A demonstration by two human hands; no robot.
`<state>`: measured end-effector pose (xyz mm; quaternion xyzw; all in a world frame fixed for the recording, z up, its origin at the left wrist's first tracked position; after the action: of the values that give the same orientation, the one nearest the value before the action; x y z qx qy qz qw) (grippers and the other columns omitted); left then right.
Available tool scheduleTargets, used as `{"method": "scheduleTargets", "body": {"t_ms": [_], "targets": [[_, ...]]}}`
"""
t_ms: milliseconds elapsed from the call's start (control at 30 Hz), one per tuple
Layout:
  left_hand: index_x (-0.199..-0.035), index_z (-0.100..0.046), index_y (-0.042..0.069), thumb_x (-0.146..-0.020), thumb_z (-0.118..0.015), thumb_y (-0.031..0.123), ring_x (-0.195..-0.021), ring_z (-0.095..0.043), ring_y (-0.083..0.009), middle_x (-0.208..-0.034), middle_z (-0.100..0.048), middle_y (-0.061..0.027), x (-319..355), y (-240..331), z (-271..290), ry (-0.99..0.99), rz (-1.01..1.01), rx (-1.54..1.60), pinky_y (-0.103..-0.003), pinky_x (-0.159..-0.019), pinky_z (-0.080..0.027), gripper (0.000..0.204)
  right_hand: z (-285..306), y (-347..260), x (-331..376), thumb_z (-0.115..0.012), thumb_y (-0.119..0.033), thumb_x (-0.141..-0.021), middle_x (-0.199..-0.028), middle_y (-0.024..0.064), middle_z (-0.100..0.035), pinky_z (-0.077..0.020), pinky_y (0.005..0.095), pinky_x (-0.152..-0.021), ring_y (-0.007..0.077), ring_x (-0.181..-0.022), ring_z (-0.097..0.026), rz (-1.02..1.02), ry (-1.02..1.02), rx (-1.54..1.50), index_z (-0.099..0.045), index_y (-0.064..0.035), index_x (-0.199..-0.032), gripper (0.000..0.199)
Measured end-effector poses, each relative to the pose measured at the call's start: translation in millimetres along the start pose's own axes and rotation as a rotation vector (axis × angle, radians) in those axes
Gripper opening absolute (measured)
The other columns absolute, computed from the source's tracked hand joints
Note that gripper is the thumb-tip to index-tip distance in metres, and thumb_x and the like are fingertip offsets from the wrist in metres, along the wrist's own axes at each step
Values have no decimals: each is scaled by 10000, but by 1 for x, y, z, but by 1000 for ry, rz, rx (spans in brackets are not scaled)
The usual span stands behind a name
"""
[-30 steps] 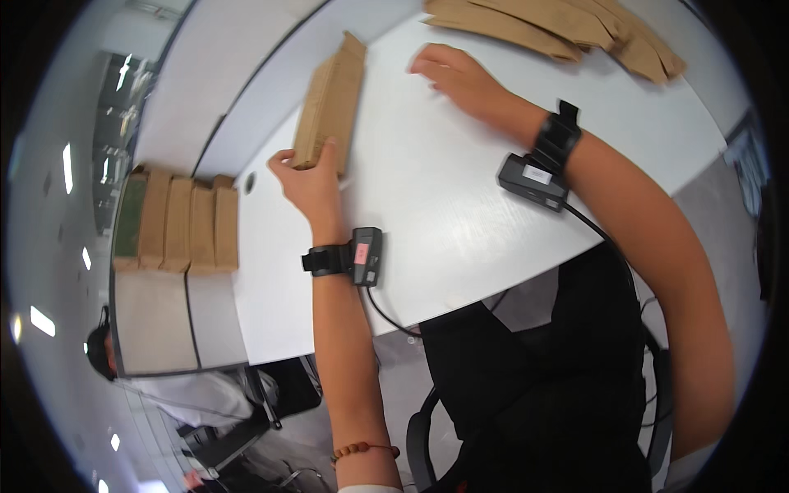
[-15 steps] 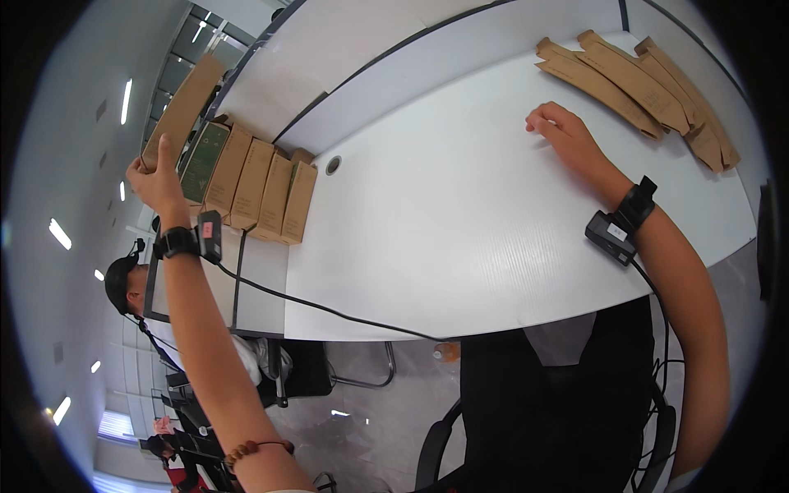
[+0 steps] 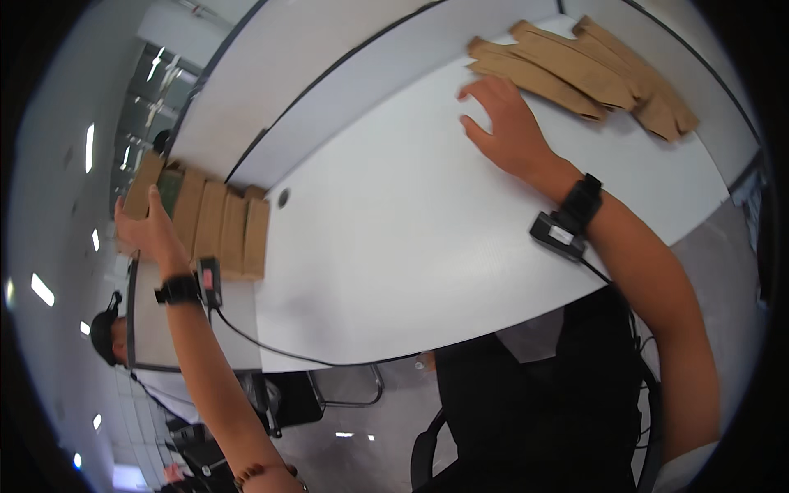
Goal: Manually fold and assemble cardboard boxes for packaging.
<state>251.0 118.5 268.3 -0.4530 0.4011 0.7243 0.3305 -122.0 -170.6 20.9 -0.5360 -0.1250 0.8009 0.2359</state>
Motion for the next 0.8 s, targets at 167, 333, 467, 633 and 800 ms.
{"method": "scheduleTargets", "body": {"t_ms": [167, 333, 467, 633, 800], "targets": [[-1414, -487, 40, -875, -771, 146, -1304, -470, -259, -1446, -475, -118, 160, 94, -48, -437, 47, 486, -397, -1090, -408, 617, 63, 41, -14, -789, -252, -768, -1308, 216, -549, -365, 498, -1098, 403, -1281, -470, -50, 270, 762, -584, 2, -1272, 601], [-1308, -554, 38, -904, -682, 33, -1278, -520, -237, -1412, -515, -95, 291, 158, -63, -886, -60, 677, -369, -1034, -452, 424, 70, 121, -5, -843, -510, -649, -1138, 216, -613, -401, 530, -964, 413, -1073, -539, -585, -259, 746, -619, 14, -1200, 792], [-1251, -593, 23, -929, -632, 33, -1205, -574, -211, -1288, -602, -91, 312, 178, -70, -1075, 217, 850, -329, -953, -484, 324, 50, 90, -3, -777, -466, -727, -934, 147, -701, -535, 426, -786, 311, -847, -666, -449, -242, 754, -706, -39, -1060, 546], [-1287, -578, 25, -942, -618, 38, -1127, -593, -190, -1228, -623, -85, 320, 210, -93, -1155, 165, 860, -311, -942, -483, 348, 12, 51, -7, -753, -413, -755, -997, 174, -700, -522, 404, -861, 317, -964, -665, -245, -509, 522, -694, -20, -1097, 525], [-1341, -554, 29, -946, -642, 151, -1165, -555, -206, -1300, -586, -128, 316, 199, -117, -945, 353, 824, -331, -982, -456, 422, 12, 12, -1, -777, -496, -689, -1089, 190, -689, -505, 434, -916, 371, -1052, -622, -46, -343, 110, -677, -16, -1115, 650]]}}
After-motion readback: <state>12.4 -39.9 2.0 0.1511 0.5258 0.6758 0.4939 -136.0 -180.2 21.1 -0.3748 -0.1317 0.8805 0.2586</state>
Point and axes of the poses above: each hand's wrist, its own x-axis away from the middle knuckle, its own z-axis out of the back of the hand, y = z × x, the point moved 6 cm from there along -x, towards the middle knuckle
